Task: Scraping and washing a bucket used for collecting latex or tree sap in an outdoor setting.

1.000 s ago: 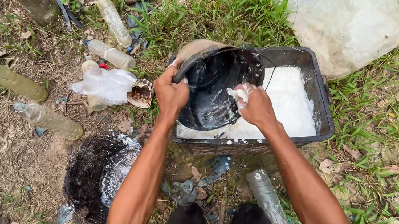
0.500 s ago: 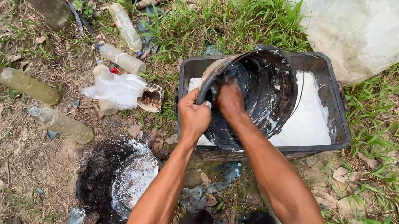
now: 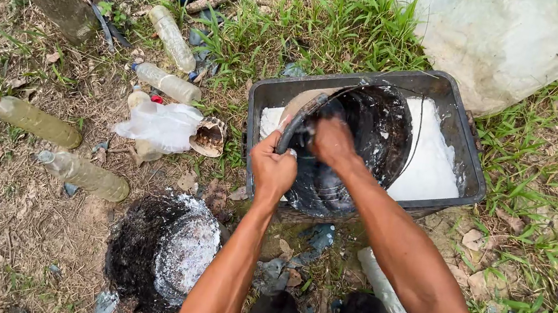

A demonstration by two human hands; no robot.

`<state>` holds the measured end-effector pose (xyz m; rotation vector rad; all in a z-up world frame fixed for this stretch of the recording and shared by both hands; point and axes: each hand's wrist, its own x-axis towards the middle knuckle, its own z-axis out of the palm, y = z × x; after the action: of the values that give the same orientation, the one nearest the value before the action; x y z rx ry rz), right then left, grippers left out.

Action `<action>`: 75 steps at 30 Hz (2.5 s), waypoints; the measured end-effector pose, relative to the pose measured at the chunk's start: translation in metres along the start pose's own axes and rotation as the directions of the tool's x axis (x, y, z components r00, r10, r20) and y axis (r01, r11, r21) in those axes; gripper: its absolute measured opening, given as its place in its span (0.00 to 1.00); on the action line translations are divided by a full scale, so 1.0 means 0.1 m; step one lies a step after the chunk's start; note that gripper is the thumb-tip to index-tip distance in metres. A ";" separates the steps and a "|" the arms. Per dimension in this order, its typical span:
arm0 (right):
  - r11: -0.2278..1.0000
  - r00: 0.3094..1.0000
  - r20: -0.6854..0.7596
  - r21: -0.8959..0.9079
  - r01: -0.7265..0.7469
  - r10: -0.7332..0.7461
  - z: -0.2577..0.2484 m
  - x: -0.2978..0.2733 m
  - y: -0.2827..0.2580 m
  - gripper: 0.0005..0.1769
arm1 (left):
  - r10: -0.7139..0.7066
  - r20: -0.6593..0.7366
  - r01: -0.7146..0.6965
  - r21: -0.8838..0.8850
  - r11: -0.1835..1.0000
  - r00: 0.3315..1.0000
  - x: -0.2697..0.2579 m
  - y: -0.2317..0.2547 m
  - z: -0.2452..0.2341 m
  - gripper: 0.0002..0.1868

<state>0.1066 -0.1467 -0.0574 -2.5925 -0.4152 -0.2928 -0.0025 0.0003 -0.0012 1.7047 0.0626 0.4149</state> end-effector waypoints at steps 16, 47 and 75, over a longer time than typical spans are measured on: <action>0.984 0.997 -0.071 -0.174 0.020 -0.033 0.31 -0.08 0.62 0.14 | 0.108 0.061 -0.100 -0.110 0.989 0.992 -0.13 0.30 0.20 0.32; 0.906 0.994 0.072 -0.420 -0.045 0.082 -0.63 -0.86 0.50 0.14 | 0.454 0.030 -0.455 0.111 0.884 0.890 -0.32 0.80 0.28 0.06; 0.877 0.988 -0.129 -0.463 -0.130 0.079 -0.38 -0.72 0.57 0.14 | 0.563 0.081 -0.568 0.174 0.804 0.822 -0.28 0.84 0.46 0.13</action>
<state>0.0539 -0.2304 -0.0700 -3.0417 -0.1755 -0.5510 -0.0307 -0.0661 0.0675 1.9044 -0.4556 0.8555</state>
